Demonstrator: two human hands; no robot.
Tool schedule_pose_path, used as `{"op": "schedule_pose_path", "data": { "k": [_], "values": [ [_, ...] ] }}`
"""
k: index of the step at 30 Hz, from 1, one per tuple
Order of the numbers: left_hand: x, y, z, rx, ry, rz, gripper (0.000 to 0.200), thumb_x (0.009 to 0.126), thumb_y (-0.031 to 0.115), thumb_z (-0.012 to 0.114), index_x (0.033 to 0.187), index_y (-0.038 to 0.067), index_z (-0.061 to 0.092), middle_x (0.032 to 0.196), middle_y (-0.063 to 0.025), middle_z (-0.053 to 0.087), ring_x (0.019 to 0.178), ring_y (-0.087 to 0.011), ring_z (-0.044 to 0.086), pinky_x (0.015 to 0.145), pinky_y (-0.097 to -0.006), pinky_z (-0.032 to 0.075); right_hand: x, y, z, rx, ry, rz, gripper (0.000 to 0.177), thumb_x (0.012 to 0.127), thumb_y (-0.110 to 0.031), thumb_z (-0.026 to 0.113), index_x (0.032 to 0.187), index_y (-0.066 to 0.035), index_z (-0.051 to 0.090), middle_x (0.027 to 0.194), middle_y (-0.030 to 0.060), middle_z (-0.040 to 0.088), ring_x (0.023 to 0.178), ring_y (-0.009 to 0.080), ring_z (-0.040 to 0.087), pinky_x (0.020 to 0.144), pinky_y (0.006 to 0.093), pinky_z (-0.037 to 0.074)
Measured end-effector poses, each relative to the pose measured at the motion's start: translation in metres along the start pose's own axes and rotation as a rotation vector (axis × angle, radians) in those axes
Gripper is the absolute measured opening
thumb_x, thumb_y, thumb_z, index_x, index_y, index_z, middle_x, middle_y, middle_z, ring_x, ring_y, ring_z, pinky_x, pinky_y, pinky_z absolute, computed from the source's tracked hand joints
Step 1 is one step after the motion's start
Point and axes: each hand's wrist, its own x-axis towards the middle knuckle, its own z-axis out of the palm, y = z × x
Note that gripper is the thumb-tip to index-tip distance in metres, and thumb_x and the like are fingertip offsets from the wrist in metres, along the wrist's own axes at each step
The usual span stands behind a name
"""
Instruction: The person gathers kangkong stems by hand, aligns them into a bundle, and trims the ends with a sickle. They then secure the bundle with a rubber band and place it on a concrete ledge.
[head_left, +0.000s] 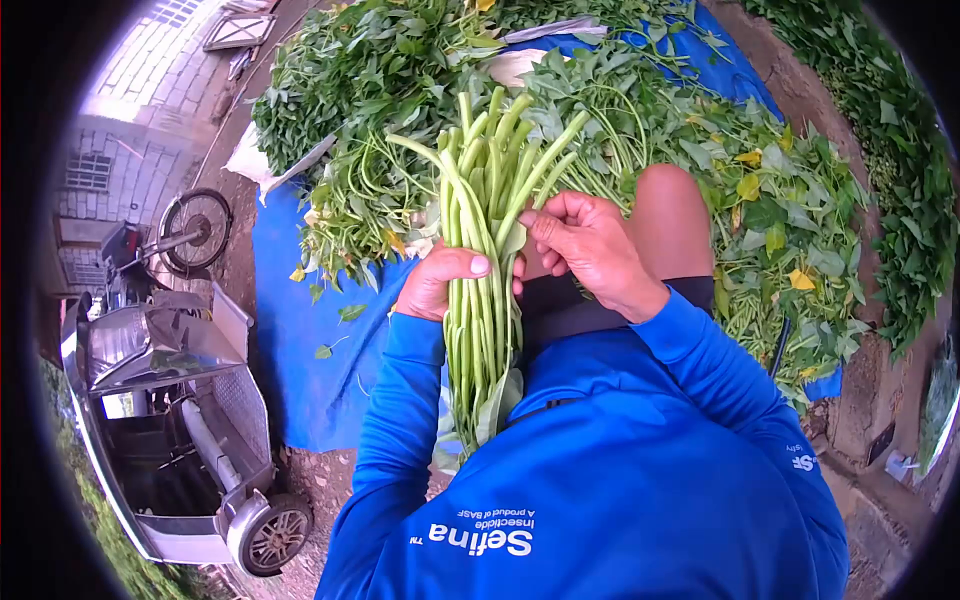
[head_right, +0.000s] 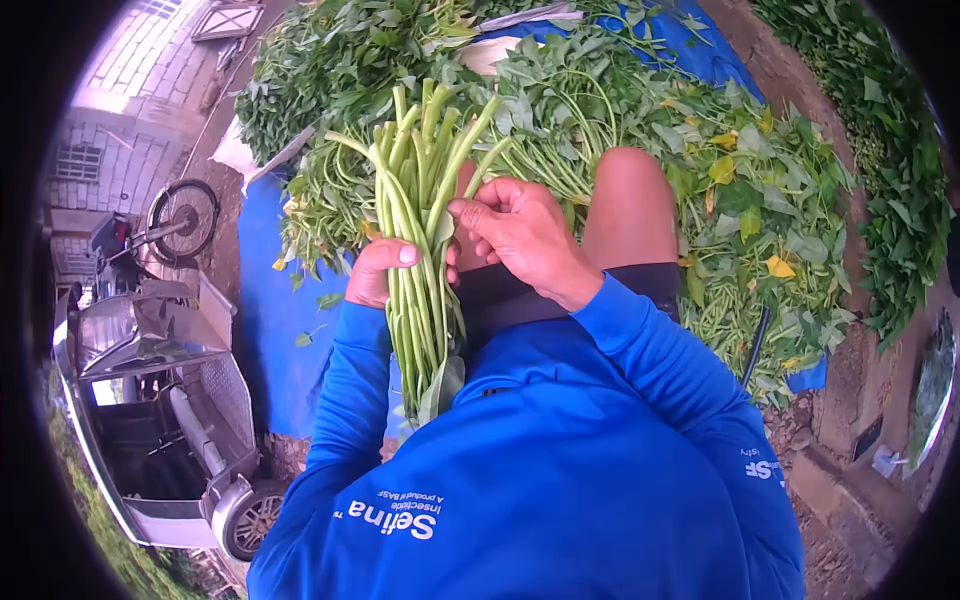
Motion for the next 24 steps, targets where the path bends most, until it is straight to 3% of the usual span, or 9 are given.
{"op": "schedule_pose_path", "data": {
  "k": [4,6,7,12,15,18,24],
  "values": [
    [0.031,-0.007,0.040,0.023,0.070,0.102,0.088,0.074,0.023,0.080,0.152,-0.003,0.049,0.113,-0.0213,0.074,0.094,-0.0330,0.076,0.081,-0.0453,0.065,-0.019,-0.007,-0.028,0.003,0.093,-0.023,0.024,0.107,-0.025,0.072,0.108,-0.001,0.067,0.088,0.0047,0.072,0.070,0.0092,0.065,0.061,0.0260,0.055],
    [0.039,-0.006,0.037,0.044,0.119,0.087,0.090,0.072,0.024,0.078,0.153,-0.003,0.048,0.116,-0.0206,0.074,0.093,-0.0323,0.076,0.086,-0.0455,0.065,-0.030,-0.008,-0.034,-0.010,0.092,-0.061,0.022,0.109,-0.022,0.069,0.113,-0.001,0.065,0.093,0.0067,0.073,0.072,0.0096,0.067,0.063,0.0261,0.056],
    [0.041,0.000,0.031,0.054,0.122,-0.053,0.090,0.072,0.024,0.078,0.152,-0.003,0.048,0.117,-0.0209,0.073,0.093,-0.0321,0.076,0.088,-0.0458,0.066,-0.033,-0.007,-0.036,-0.017,0.102,-0.103,0.021,0.110,-0.021,0.068,0.114,-0.001,0.065,0.093,0.0067,0.073,0.072,0.0097,0.067,0.064,0.0264,0.056],
    [0.059,-0.008,0.030,0.022,0.007,-0.087,0.082,0.077,0.022,0.077,0.151,-0.004,0.051,0.119,-0.0237,0.074,0.098,-0.0341,0.077,0.093,-0.0463,0.064,-0.031,-0.008,-0.035,-0.050,0.014,-0.369,0.019,0.110,-0.017,0.065,0.116,0.001,0.066,0.093,0.0066,0.072,0.074,0.0105,0.068,0.067,0.0278,0.057],
    [0.062,-0.014,0.021,-0.022,-0.084,-0.181,0.078,0.083,0.019,0.076,0.153,-0.004,0.049,0.121,-0.0269,0.073,0.105,-0.0378,0.076,0.096,-0.0478,0.063,0.002,-0.004,-0.047,-0.163,0.072,-0.309,0.018,0.110,-0.015,0.065,0.117,0.002,0.066,0.093,0.0071,0.072,0.075,0.0112,0.067,0.067,0.0284,0.057],
    [0.062,-0.010,0.008,-0.050,-0.155,-0.285,0.080,0.084,0.020,0.077,0.155,-0.003,0.047,0.122,-0.0300,0.072,0.109,-0.0419,0.075,0.099,-0.0498,0.062,0.013,-0.011,-0.048,-0.073,0.099,-0.221,0.017,0.109,-0.014,0.066,0.116,0.001,0.066,0.093,0.0081,0.071,0.074,0.0110,0.067,0.065,0.0278,0.056],
    [0.059,-0.015,0.003,-0.032,-0.136,-0.327,0.075,0.083,0.017,0.079,0.150,-0.002,0.050,0.116,-0.0289,0.074,0.102,-0.0411,0.077,0.094,-0.0510,0.064,0.022,-0.015,-0.058,-0.088,0.231,-0.186,0.018,0.109,-0.017,0.066,0.112,0.001,0.065,0.091,0.0081,0.071,0.069,0.0120,0.068,0.056,0.0266,0.053]
  ]
}}
